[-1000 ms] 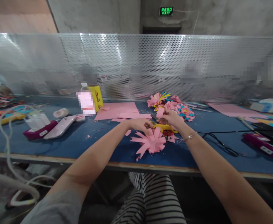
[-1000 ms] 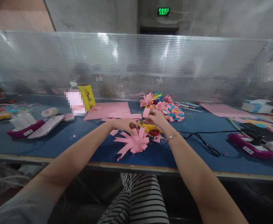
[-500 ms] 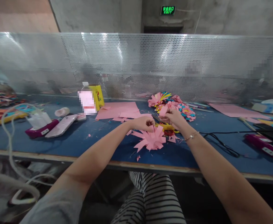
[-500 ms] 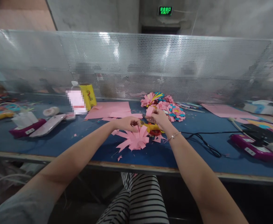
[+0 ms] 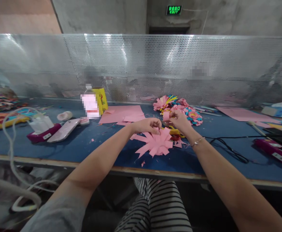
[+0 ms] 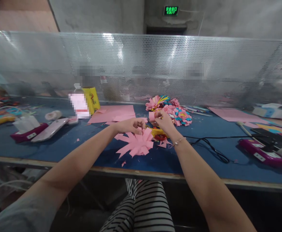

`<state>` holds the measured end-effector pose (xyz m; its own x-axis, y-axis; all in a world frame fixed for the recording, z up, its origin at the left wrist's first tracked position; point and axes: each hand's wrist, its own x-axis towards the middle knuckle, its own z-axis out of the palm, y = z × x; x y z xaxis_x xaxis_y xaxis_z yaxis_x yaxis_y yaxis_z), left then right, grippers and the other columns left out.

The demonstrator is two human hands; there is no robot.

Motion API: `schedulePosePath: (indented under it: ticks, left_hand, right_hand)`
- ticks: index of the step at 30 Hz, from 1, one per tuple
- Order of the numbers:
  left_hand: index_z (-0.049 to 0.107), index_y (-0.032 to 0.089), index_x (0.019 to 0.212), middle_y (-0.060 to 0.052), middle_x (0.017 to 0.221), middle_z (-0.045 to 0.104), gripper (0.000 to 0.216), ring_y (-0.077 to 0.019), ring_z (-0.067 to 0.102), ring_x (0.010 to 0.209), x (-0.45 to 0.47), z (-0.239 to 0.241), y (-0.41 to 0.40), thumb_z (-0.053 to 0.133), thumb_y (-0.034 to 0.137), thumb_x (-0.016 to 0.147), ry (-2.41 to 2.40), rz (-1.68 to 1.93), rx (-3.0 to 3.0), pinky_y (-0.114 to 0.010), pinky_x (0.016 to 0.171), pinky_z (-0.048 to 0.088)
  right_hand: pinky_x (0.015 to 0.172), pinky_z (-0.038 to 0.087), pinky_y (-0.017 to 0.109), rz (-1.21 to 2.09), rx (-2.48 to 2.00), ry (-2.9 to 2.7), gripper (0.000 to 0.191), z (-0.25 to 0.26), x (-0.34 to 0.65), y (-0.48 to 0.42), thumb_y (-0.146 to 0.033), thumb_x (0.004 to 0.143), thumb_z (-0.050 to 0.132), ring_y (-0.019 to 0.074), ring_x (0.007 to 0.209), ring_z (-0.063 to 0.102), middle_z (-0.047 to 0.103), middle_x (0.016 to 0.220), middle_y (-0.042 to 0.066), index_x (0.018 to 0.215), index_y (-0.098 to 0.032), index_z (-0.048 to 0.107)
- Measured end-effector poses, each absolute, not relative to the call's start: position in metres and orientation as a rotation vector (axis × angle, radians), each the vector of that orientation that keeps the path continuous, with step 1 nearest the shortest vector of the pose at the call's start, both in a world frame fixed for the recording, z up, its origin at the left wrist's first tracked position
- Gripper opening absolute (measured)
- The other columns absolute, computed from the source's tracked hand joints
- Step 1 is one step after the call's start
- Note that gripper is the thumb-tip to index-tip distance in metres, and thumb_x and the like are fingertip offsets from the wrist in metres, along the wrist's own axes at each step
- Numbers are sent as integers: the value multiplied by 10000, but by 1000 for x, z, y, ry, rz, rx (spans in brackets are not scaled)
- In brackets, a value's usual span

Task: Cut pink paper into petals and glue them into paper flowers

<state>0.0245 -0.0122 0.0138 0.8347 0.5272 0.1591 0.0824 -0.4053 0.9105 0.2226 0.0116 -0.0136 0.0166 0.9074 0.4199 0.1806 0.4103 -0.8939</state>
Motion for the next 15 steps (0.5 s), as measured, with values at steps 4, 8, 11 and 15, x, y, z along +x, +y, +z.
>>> schedulePosePath:
  ticks: [4, 8, 11, 15]
  left_hand:
    - [487, 153, 779, -5, 827, 546, 288, -81, 535, 739, 25, 14, -13, 681, 131, 568, 411, 514, 1883, -220, 666, 390]
    - [510, 135, 654, 28, 679, 521, 169, -56, 492, 634, 24, 16, -13, 656, 106, 576, 407, 379, 1940, -193, 606, 387]
    - [525, 124, 591, 36, 616, 513, 110, -47, 471, 583, 23, 19, -14, 615, 63, 572, 407, 343, 1905, -186, 580, 394]
    - [542, 117, 581, 42, 569, 516, 109, -40, 482, 548, 21, 21, -13, 589, 33, 529, 433, 515, 1809, -164, 547, 384]
  right_hand:
    - [622, 523, 349, 703, -993, -1518, 135, -16, 225, 15, -127, 554, 481, 143, 651, 576, 525, 712, -18, 650, -206, 426]
    - [605, 513, 323, 651, -966, -1522, 102, -10, 223, 9, -136, 553, 477, 135, 601, 569, 546, 656, -20, 626, -196, 441]
    - [632, 509, 323, 602, -1003, -1520, 82, -6, 222, 5, -153, 553, 499, 134, 592, 569, 573, 633, -14, 629, -178, 513]
    - [683, 510, 335, 638, -1001, -1483, 128, -6, 223, 7, -180, 562, 527, 148, 631, 598, 624, 662, -4, 672, -167, 594]
